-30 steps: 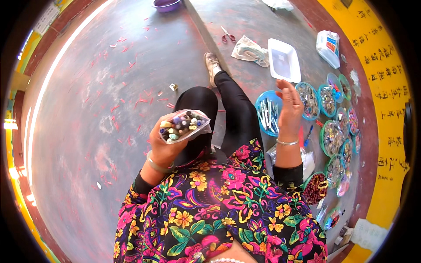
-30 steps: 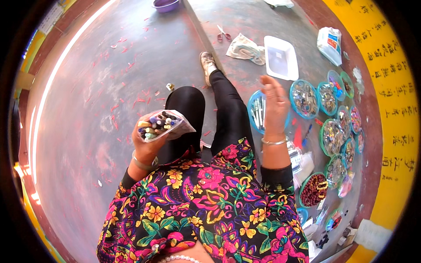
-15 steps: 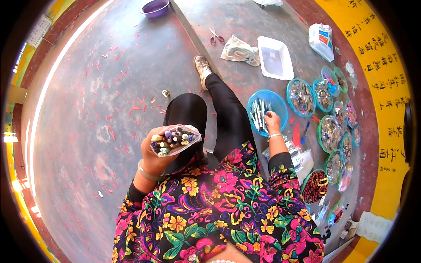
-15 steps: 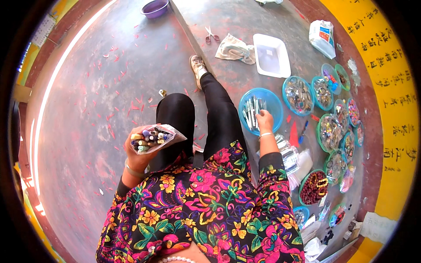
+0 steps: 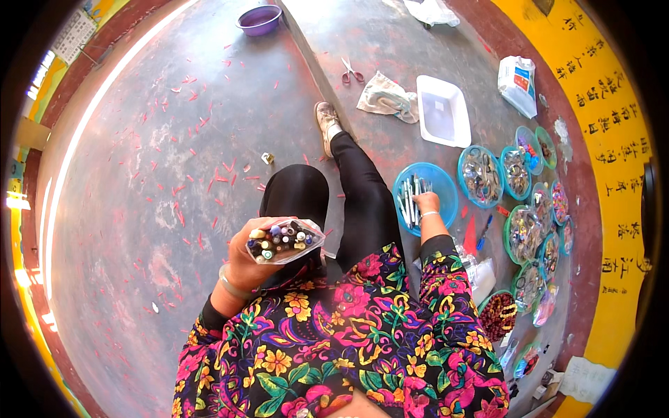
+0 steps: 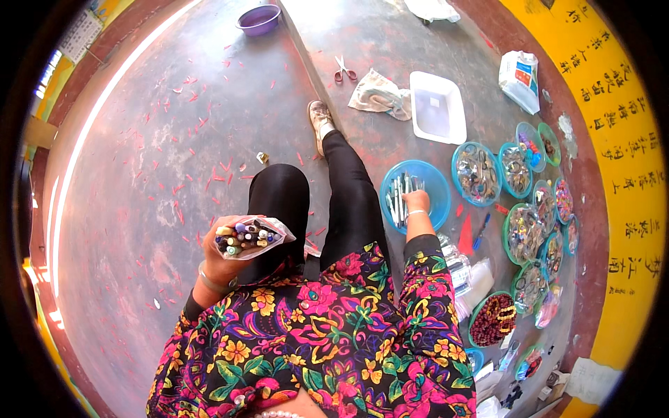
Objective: The person sits on the floor and sorts through a clear plastic bag filled with markers. They pick up individual markers, inspect them, and place them into a blue bowl. The person continues this process, handling the markers one by one.
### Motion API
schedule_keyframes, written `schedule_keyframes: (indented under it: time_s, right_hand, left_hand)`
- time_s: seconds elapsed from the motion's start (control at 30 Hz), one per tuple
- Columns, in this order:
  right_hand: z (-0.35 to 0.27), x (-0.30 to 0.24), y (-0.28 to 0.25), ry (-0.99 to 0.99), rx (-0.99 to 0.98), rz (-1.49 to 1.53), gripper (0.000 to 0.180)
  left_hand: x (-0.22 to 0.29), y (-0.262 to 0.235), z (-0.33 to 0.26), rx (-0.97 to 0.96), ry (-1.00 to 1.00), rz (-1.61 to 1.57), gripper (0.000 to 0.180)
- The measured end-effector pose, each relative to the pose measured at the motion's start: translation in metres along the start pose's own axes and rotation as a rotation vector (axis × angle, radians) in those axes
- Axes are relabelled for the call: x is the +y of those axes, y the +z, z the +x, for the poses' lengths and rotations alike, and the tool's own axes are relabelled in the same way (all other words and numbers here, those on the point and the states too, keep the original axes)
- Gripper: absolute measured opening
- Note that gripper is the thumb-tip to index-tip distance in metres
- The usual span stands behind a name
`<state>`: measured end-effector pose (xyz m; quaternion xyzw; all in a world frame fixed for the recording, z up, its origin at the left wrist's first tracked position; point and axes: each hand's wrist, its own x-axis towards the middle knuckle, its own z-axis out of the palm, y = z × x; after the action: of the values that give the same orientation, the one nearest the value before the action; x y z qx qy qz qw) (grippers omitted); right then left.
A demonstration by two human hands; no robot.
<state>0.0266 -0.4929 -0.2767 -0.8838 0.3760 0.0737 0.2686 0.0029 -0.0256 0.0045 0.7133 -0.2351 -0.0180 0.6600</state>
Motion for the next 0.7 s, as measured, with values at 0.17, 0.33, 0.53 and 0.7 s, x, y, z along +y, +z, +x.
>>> schedule_keyframes:
  time_s: [0.17,0.33,0.53,0.7]
  right_hand:
    - [0.001,0.005,-0.009,0.114,0.054,0.546,0.011]
    - [-0.067,-0.036,-0.082,0.013,-0.016,1.26,0.03]
    - [-0.138,-0.059,-0.117,-0.1,-0.271,1.707,0.02]
    - [-0.17,-0.082,-0.128,-0.161,-0.364,1.815,0.014]
  left_hand:
    - [-0.001,-0.001,0.0,-0.011,0.012,0.049,0.055]
    - [-0.007,0.002,-0.001,0.005,0.046,0.022,0.056]
    - [-0.008,0.001,0.001,-0.046,0.033,-0.098,0.053]
    - [-0.007,0.002,0.0,-0.075,0.039,-0.157,0.054]
